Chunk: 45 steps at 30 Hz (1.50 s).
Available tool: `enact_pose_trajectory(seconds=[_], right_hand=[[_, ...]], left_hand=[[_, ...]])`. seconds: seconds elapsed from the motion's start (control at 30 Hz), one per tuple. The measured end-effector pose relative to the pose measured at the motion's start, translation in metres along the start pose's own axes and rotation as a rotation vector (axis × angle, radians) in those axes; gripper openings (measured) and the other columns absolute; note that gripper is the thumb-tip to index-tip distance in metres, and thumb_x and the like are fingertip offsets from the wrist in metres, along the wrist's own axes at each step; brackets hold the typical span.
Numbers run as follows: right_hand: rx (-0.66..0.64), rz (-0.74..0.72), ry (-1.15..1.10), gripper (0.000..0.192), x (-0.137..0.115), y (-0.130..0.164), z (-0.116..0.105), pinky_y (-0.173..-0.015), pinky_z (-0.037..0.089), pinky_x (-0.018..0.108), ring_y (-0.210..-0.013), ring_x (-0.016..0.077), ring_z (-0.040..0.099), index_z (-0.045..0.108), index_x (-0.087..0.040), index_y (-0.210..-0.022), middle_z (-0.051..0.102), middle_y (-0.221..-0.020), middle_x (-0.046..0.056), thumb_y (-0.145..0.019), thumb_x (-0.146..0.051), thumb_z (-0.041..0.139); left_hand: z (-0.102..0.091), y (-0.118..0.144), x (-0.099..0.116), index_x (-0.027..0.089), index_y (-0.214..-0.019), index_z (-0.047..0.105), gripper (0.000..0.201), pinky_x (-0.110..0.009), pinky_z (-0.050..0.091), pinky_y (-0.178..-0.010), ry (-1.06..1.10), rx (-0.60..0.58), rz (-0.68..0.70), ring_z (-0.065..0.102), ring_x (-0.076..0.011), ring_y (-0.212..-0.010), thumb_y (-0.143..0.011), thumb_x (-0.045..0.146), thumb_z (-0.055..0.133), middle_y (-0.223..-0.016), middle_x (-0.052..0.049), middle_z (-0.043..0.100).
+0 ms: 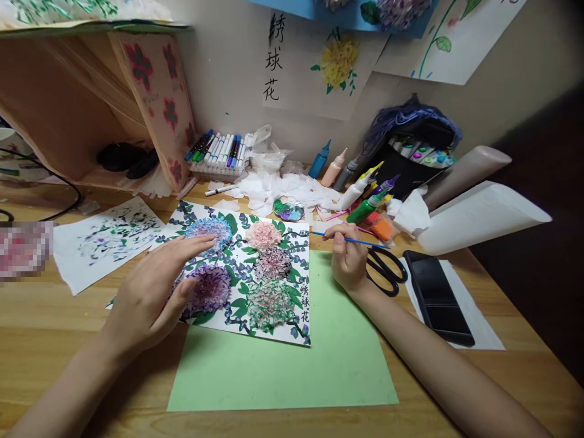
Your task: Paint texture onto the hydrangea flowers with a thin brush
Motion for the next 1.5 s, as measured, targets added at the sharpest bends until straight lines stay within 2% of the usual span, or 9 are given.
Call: enact_pose_trajectory(seconds=[0.5, 0.9, 1.23, 1.33, 1.5], right_hand=[[-0.007, -0.004, 0.022, 0.019, 0.000, 0.000, 0.000, -0.071, 0.041, 0.035, -0.073, 0.0167, 0.051, 0.050, -0.022, -0.081, 0.056, -0.073, 0.002, -0.091, -0.014, 0.036], [0.010, -0.024, -0.023, 0.019, -0.001, 0.001, -0.001, -0.070, 0.042, 0.035, -0.072, 0.0166, 0.051, 0.050, -0.022, -0.081, 0.056, -0.071, 0.001, -0.091, -0.014, 0.036], [0.007, 0.001, -0.033, 0.018, 0.003, 0.003, 0.001, -0.072, 0.042, 0.034, -0.072, 0.0160, 0.052, 0.052, -0.022, -0.081, 0.056, -0.071, 0.000, -0.091, -0.017, 0.037], [0.000, 0.045, -0.074, 0.018, 0.005, -0.003, 0.007, -0.075, 0.044, 0.035, -0.078, 0.0171, 0.055, 0.054, -0.022, -0.087, 0.059, -0.079, 0.002, -0.092, -0.020, 0.036], [-0.121, 0.195, -0.091, 0.021, 0.013, -0.018, 0.021, -0.078, 0.044, 0.034, -0.086, 0.0180, 0.057, 0.054, -0.021, -0.093, 0.059, -0.088, 0.004, -0.095, -0.027, 0.033]], left_hand=[[-0.002, -0.001, 0.002, 0.022, -0.132, 0.039, 0.041, -0.035, 0.032, -0.106, -0.011, -0.009, 0.002, 0.044, -0.0185, -0.125, -0.093, 0.031, 0.032, -0.135, -0.005, 0.049], [-0.001, -0.001, 0.000, 0.021, -0.131, 0.042, 0.041, -0.035, 0.033, -0.105, 0.004, 0.018, 0.010, 0.046, -0.0196, -0.123, -0.091, 0.030, 0.034, -0.132, -0.005, 0.052], [-0.001, -0.001, -0.001, 0.023, -0.132, 0.041, 0.042, -0.033, 0.032, -0.107, -0.015, 0.048, 0.026, 0.046, -0.0172, -0.124, -0.091, 0.028, 0.034, -0.133, -0.003, 0.052], [-0.001, -0.001, -0.001, 0.023, -0.132, 0.041, 0.042, -0.034, 0.033, -0.106, -0.007, 0.044, 0.027, 0.046, -0.0176, -0.124, -0.091, 0.027, 0.034, -0.133, -0.003, 0.052], [0.000, -0.001, 0.000, 0.024, -0.133, 0.039, 0.042, -0.038, 0.033, -0.107, 0.002, 0.010, 0.009, 0.044, -0.0196, -0.125, -0.091, 0.027, 0.034, -0.134, -0.004, 0.051]])
Point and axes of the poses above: each hand's wrist, its own y-axis away from the middle knuckle, its own z-axis out of the palm, x = y × z, the point moved 2 cm from there along -y, towards the middle knuckle
